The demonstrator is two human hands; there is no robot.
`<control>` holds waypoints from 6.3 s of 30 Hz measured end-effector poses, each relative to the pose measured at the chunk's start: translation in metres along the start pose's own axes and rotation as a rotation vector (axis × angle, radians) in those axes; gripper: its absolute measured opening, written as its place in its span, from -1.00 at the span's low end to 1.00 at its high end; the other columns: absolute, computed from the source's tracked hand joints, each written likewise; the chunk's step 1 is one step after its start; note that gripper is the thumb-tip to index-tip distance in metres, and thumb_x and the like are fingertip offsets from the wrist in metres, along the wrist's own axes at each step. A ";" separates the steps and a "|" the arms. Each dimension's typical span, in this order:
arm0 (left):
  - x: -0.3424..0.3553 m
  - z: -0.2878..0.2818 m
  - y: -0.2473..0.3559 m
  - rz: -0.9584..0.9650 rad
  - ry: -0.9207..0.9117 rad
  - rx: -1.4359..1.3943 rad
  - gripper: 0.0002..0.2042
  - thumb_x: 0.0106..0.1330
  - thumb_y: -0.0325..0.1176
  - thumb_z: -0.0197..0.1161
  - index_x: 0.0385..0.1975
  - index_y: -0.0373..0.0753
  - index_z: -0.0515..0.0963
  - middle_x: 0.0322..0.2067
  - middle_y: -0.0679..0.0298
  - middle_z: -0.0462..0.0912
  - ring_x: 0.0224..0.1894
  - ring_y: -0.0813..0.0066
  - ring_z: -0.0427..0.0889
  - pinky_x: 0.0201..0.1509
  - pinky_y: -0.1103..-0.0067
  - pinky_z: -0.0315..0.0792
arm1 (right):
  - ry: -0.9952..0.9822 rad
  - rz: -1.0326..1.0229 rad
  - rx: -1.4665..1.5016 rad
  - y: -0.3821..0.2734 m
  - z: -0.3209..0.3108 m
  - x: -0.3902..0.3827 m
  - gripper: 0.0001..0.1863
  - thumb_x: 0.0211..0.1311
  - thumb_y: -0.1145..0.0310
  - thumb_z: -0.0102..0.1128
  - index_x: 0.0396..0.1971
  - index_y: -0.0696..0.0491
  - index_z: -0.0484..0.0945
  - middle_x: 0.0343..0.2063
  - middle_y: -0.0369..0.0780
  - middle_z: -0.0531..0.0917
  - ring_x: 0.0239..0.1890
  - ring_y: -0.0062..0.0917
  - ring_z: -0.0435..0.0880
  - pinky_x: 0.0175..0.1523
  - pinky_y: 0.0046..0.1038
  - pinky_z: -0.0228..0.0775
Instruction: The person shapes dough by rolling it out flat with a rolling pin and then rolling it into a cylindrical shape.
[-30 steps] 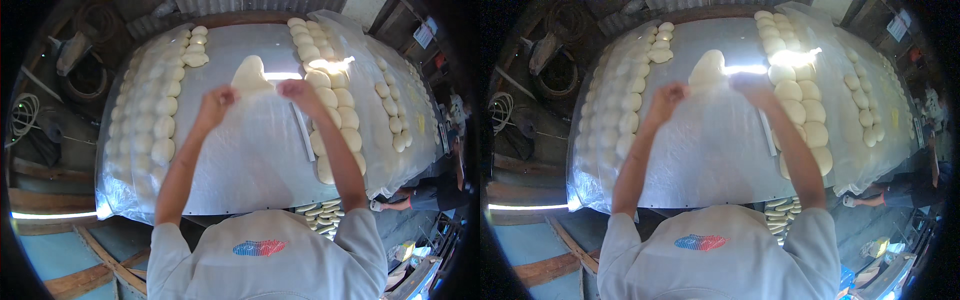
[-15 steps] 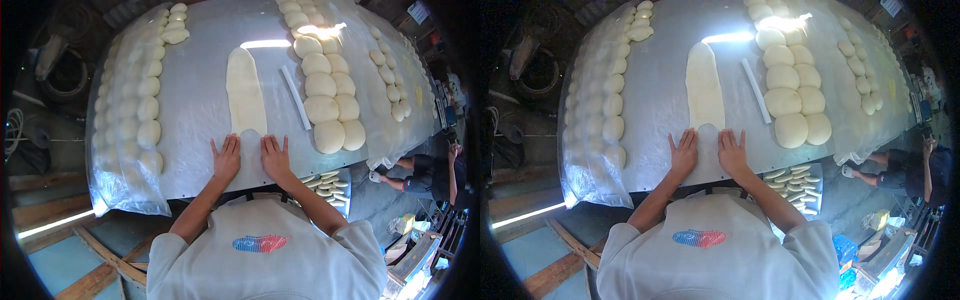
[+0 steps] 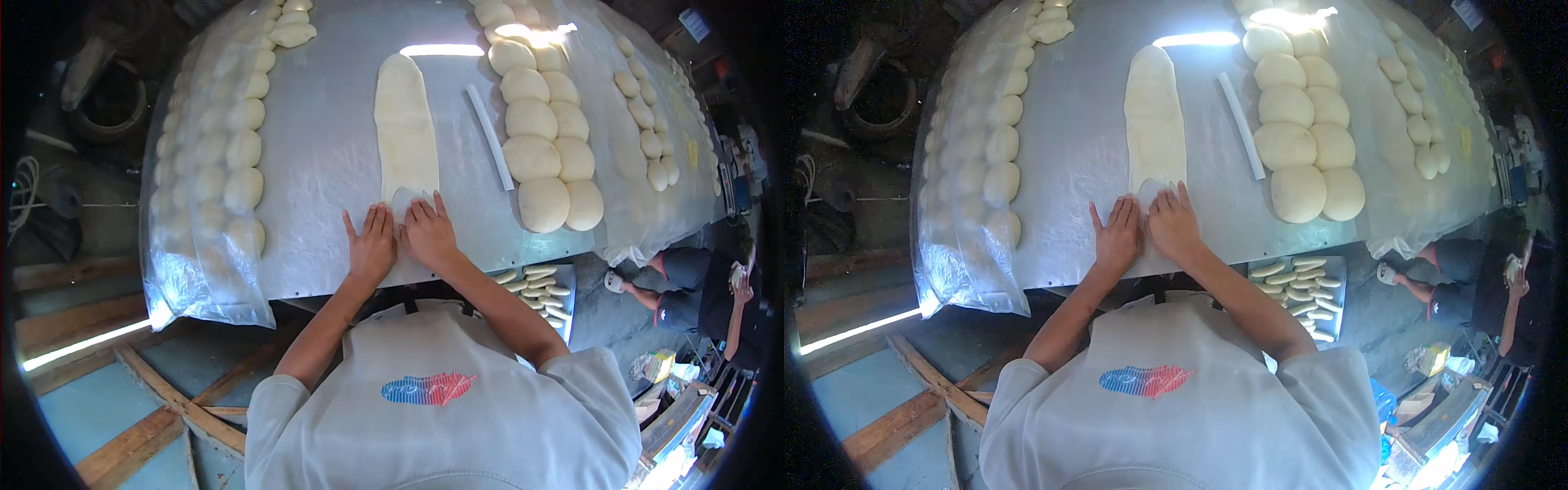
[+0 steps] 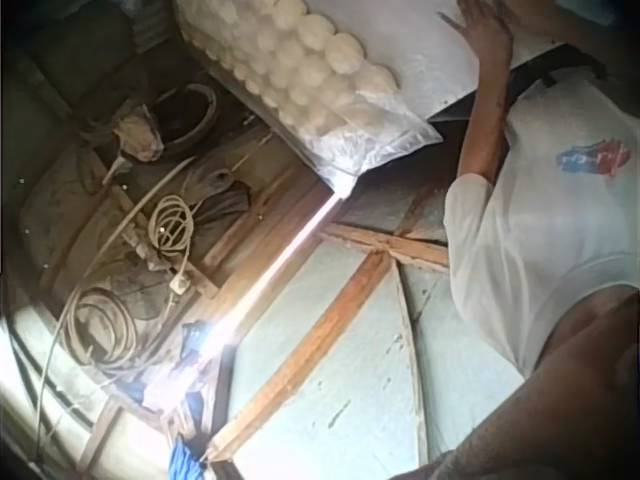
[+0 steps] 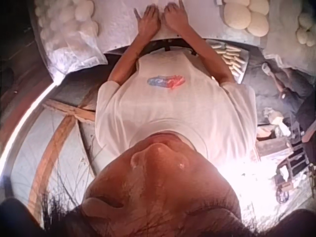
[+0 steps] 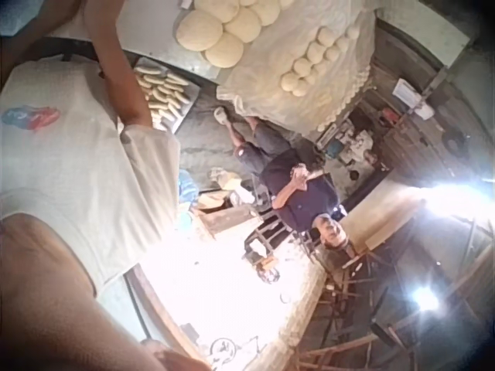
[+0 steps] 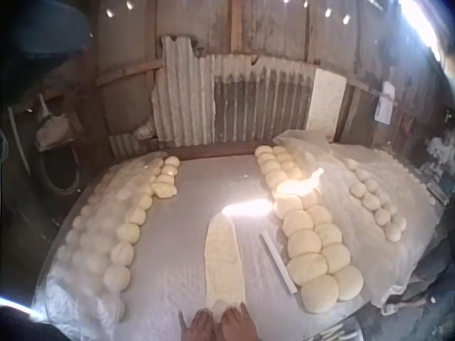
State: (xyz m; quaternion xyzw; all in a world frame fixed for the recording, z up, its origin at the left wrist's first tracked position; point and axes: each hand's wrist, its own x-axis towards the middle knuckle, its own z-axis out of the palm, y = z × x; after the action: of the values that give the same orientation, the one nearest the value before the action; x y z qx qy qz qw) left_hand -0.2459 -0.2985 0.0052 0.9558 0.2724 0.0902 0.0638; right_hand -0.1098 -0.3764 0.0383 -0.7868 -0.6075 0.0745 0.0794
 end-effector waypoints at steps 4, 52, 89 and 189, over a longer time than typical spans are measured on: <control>0.000 -0.005 0.011 -0.026 0.022 0.008 -0.53 0.15 -0.35 0.11 0.10 -0.35 0.42 0.15 0.13 0.45 0.28 0.32 0.35 0.35 -0.20 -0.31 | 0.332 0.046 -0.001 0.016 0.007 0.001 -0.45 0.13 0.20 0.13 0.03 0.30 0.45 0.12 0.03 0.46 0.19 -0.22 0.43 0.40 -0.04 -0.08; 0.244 0.019 -0.093 -0.435 0.472 -0.748 -0.80 0.36 -0.44 0.08 -0.09 -0.33 0.51 -0.31 0.13 0.66 -0.27 0.34 0.64 -0.16 0.48 0.48 | -0.113 -0.184 0.403 0.080 -0.046 0.046 -0.52 0.13 0.26 0.21 0.04 0.16 0.46 0.21 -0.04 0.36 0.32 -0.26 0.27 0.39 0.08 -0.14; 0.363 0.014 -0.124 0.414 -0.009 0.038 -0.83 0.26 -0.46 0.12 -0.19 -0.26 0.55 -0.14 0.22 0.53 0.03 0.24 0.48 0.23 0.35 0.28 | 0.231 -0.278 0.054 0.199 -0.024 0.292 -0.65 0.02 0.48 0.11 -0.11 0.08 0.52 -0.24 -0.19 0.59 0.00 -0.36 0.54 0.26 -0.28 0.25; 0.052 -0.031 -0.031 0.120 -0.251 -0.042 -0.12 0.18 -0.01 0.25 0.36 -0.38 -0.03 0.38 -0.07 0.00 0.40 0.09 0.09 0.37 0.00 -0.03 | 0.344 0.028 0.409 0.070 -0.007 0.014 -0.33 0.09 0.19 0.25 0.17 0.21 0.32 0.18 0.05 0.38 0.26 -0.12 0.32 0.33 -0.09 0.09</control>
State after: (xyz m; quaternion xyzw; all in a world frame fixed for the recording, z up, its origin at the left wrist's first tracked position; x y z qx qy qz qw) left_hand -0.2249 -0.2430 0.0374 0.9725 0.2029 -0.0208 0.1121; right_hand -0.0383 -0.3807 0.0295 -0.7640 -0.5462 0.0621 0.3378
